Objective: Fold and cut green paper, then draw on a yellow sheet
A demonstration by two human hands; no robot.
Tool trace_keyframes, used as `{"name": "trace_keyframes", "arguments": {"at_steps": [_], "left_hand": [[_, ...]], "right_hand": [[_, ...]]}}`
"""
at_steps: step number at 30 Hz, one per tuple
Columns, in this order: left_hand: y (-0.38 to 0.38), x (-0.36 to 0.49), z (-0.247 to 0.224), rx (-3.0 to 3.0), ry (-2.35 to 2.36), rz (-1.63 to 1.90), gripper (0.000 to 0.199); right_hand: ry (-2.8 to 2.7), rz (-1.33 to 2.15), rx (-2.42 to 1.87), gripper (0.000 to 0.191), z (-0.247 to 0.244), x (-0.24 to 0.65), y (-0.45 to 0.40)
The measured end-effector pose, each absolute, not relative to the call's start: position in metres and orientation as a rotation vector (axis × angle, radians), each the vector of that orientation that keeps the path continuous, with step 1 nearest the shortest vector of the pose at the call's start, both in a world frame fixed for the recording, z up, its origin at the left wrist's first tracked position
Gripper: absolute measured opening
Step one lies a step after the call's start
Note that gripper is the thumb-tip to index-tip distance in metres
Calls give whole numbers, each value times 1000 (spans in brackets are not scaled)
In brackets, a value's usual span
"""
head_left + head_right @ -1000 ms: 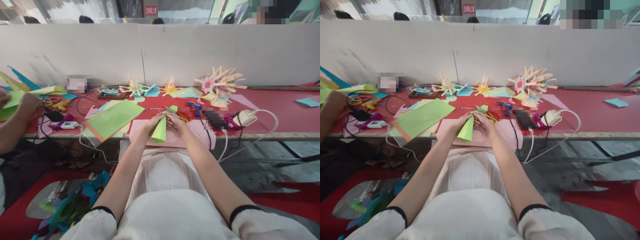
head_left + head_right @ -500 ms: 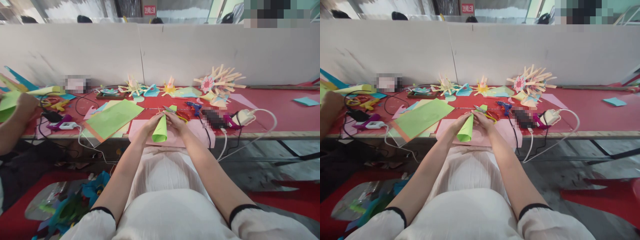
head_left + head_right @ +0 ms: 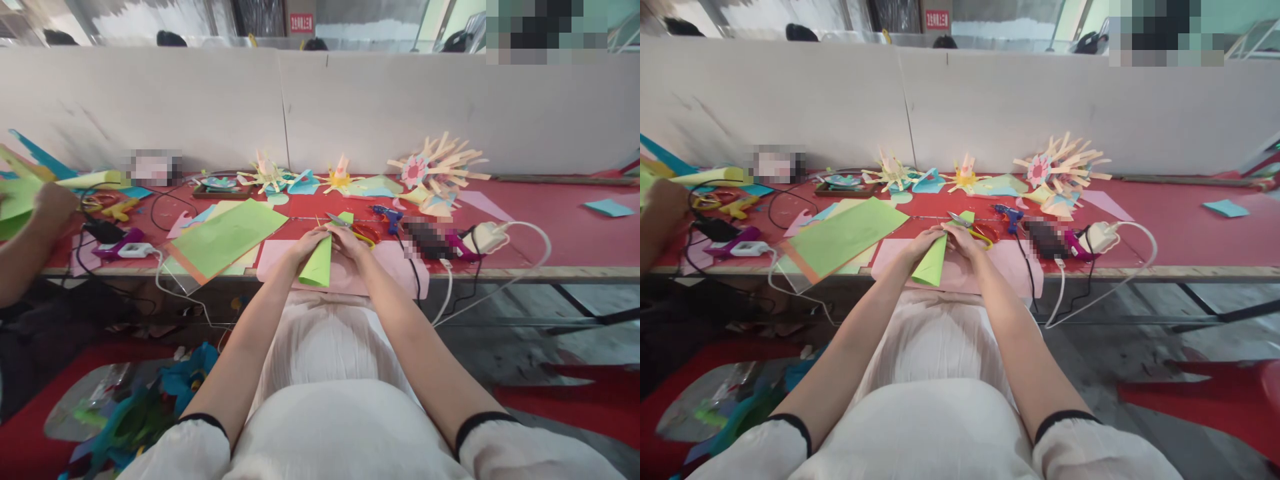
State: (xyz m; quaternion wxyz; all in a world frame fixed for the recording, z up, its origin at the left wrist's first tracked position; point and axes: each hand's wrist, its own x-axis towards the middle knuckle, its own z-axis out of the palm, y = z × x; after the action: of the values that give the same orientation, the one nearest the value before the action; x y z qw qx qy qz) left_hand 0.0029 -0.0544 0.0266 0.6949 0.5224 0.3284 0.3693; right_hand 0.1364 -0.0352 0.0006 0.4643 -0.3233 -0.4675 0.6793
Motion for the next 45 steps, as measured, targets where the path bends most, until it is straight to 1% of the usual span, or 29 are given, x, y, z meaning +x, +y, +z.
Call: {"name": "trace_keyframes", "arguments": {"at_steps": [2,4,11,13,16,18,26,32,35,39,43,45], "left_hand": [[-54,2,27,1197,738,826,23],[-54,1,28,1230,751,847,22],[-57,3,30,1223,791,877,19],[-58,3,31,1206,804,892,19],[-61,3,34,1185,821,878,19],[-63,4,35,1175,819,874,20],[-62,4,34,1223,857,899,23],[-67,5,38,1240,779,844,30],[-65,2,36,1218,747,815,33],[-57,-1,28,1151,805,839,36],[-54,0,27,1108,687,796,33],[-57,1,29,1098,662,772,32]], "right_hand": [[-1137,1629,-748,17,-2,137,-34],[-1118,1627,-732,15,-1,137,-34],[-1086,1690,-765,20,8,136,-41],[-1082,1735,-741,27,9,136,-41],[-1036,1828,-705,42,10,138,-41],[-1010,1852,-696,45,10,139,-40],[-1081,1774,-777,35,15,136,-45],[-1066,1740,-834,31,17,134,-47],[-1084,1692,-827,32,14,135,-46],[-1153,1714,-731,40,11,139,-45],[-1224,1733,-621,28,10,143,-45],[-1243,1732,-600,27,9,143,-45]]}}
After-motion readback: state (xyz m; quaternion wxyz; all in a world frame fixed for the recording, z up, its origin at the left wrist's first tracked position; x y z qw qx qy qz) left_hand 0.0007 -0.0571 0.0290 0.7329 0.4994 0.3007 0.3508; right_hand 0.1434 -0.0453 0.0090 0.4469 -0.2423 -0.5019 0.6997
